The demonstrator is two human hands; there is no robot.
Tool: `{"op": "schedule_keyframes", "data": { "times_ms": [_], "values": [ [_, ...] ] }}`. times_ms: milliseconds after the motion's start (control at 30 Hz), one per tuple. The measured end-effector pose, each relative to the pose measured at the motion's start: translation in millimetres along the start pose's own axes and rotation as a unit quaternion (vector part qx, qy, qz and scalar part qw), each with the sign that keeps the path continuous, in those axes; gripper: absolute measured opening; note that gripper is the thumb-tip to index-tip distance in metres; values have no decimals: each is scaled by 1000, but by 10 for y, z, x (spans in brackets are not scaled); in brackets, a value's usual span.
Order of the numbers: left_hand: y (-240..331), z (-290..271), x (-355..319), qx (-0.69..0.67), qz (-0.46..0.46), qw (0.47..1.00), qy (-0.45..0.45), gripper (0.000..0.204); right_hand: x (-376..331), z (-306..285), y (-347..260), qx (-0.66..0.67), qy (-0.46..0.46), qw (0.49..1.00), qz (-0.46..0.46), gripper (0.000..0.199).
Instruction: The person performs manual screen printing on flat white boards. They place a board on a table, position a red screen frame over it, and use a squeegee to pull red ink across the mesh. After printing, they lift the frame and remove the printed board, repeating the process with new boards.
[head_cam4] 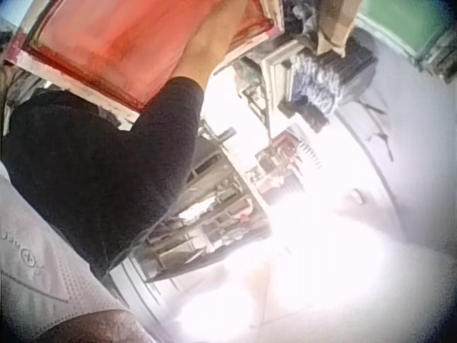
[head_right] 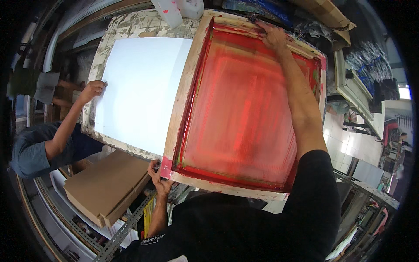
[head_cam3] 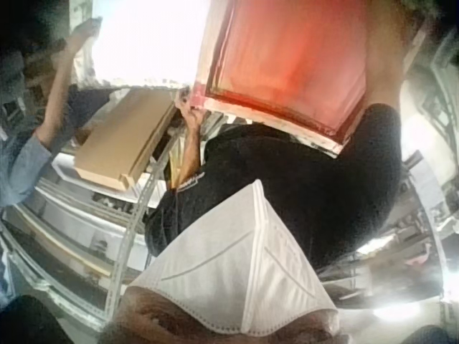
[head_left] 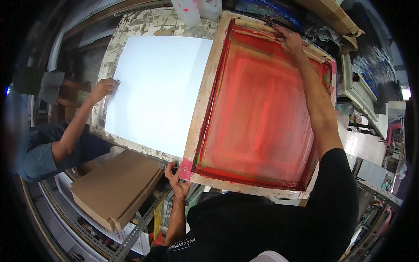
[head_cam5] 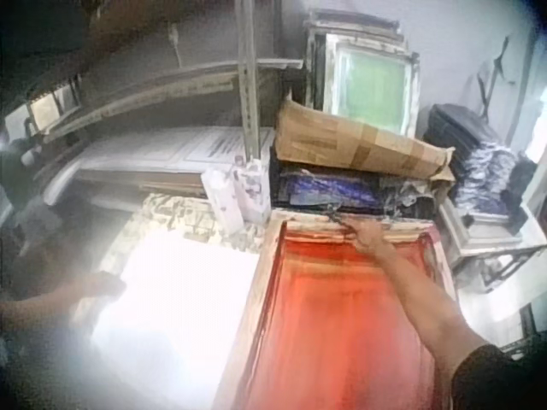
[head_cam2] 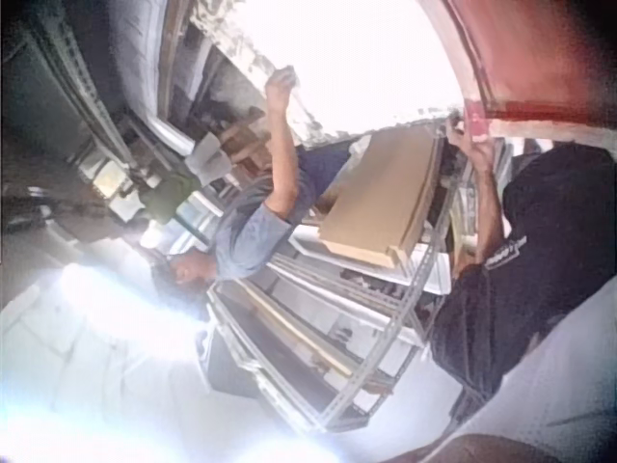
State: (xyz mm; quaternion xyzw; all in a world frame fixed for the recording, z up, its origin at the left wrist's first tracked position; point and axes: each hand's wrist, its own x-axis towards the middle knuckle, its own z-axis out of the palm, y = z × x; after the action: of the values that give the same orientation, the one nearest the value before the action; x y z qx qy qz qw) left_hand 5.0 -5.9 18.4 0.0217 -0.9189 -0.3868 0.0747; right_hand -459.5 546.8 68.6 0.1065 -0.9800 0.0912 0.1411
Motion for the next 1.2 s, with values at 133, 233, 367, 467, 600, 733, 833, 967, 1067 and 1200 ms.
{"op": "schedule_keyframes", "data": {
  "times_ms": [133, 233, 367, 467, 600, 733, 833, 967, 1067, 1200],
  "values": [
    [283, -234, 82, -13, 53, 999, 2, 69, -208, -172, -422, -21, 25, 999, -37, 53],
    [378, -299, 127, -48, 79, 996, 16, 67, -517, -256, -628, 3, 24, 1000, -11, 54],
    [479, -379, 143, -92, 89, 991, 25, 68, -1204, -643, -1274, 0, 10, 1000, 16, 53],
    [561, -426, 186, -128, 103, 985, 44, 71, -1822, -1015, -1810, -6, 2, 1000, 26, 53],
    [777, -525, 283, -167, 124, 974, 87, 68, -2504, -1810, -2694, 57, -45, 996, 50, 56],
    [1131, -706, 437, -177, 139, 968, 108, 50, -2971, -2600, -3292, 64, -58, 994, 64, 57],
    [1420, -853, 595, -185, 153, 959, 152, 53, -3088, -3069, -3618, 46, -22, 998, 27, 63],
    [1932, -1083, 968, -212, 147, 950, 176, 50, -2947, -3462, -3700, -41, 83, 995, -26, 76],
    [2282, -1292, 1243, -331, 158, 919, 143, 94, -2462, -3758, -3368, 17, 150, 984, -96, 72],
    [2198, -1363, 1367, -401, 195, 892, 72, 96, -2005, -4413, -3592, 3, 131, 987, -89, 42]
  ]
}}
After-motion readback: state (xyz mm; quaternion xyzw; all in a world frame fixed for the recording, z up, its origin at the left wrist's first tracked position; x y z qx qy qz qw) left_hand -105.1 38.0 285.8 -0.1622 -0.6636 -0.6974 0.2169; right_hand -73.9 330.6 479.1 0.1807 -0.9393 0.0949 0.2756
